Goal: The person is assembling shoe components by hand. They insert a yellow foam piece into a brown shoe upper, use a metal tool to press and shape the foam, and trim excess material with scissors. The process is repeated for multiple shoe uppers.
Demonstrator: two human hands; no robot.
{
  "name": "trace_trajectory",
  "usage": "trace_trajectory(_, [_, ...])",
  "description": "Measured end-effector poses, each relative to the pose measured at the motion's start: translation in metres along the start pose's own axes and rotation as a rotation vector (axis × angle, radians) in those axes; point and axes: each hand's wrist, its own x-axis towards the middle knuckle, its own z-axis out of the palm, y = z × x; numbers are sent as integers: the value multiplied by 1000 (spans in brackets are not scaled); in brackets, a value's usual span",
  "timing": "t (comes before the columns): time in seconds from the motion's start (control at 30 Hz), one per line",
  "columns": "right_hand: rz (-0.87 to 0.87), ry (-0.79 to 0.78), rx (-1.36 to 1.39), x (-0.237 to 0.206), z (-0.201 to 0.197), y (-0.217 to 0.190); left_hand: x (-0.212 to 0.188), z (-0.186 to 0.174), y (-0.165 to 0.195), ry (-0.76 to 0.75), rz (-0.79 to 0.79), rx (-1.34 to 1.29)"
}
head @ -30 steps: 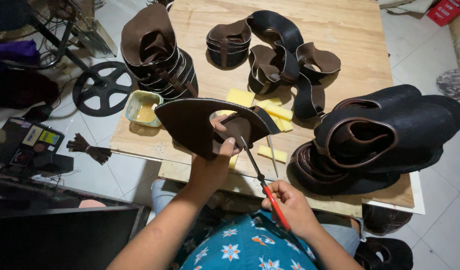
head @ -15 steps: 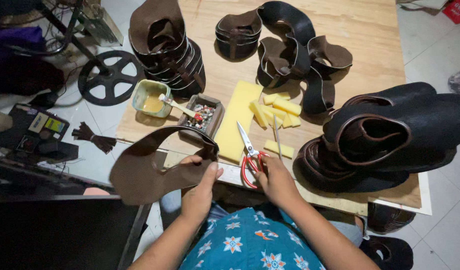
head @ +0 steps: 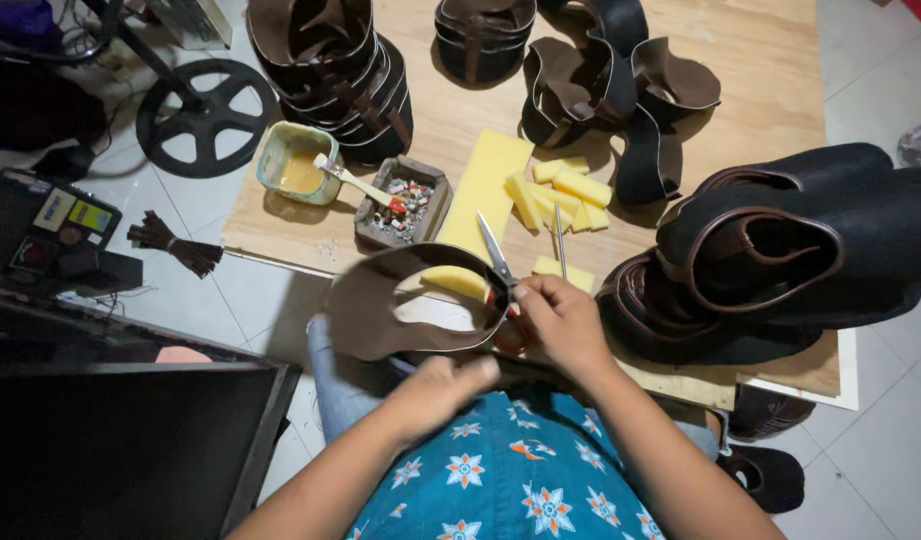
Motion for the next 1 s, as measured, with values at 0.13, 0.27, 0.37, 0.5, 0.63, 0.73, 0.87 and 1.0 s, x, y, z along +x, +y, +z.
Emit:
trace_trajectory(0.13, [-289,93,-174,-5,-4,0,-28,7,23,-188,218,146])
trace_trajectory(0.27, [-273,48,-129,-13,0,-8,-15,7,59,390,272,181])
trace_trajectory(0.37, [-506,9,-116,-13,6,-12,14,-5,70,337,251,75])
trace_trajectory(0.5, [56,-83,78,3,6,-6,42,-15,52,173,440,-119])
trace_trajectory(0.63, [68,-58,36,32,-1,4,68,-24,29,265,442,-28])
trace_trajectory(0.73, [-118,2,-88,60,-1,6,85,-25,20,307,386,-56])
trace_trajectory(0.87, [-306,338,-557,110,-10,-8,92,-21,19,414,350,-71])
trace_trajectory(1.0, [-187,339,-945,144,-30,-17,89,-22,20,442,401,-6])
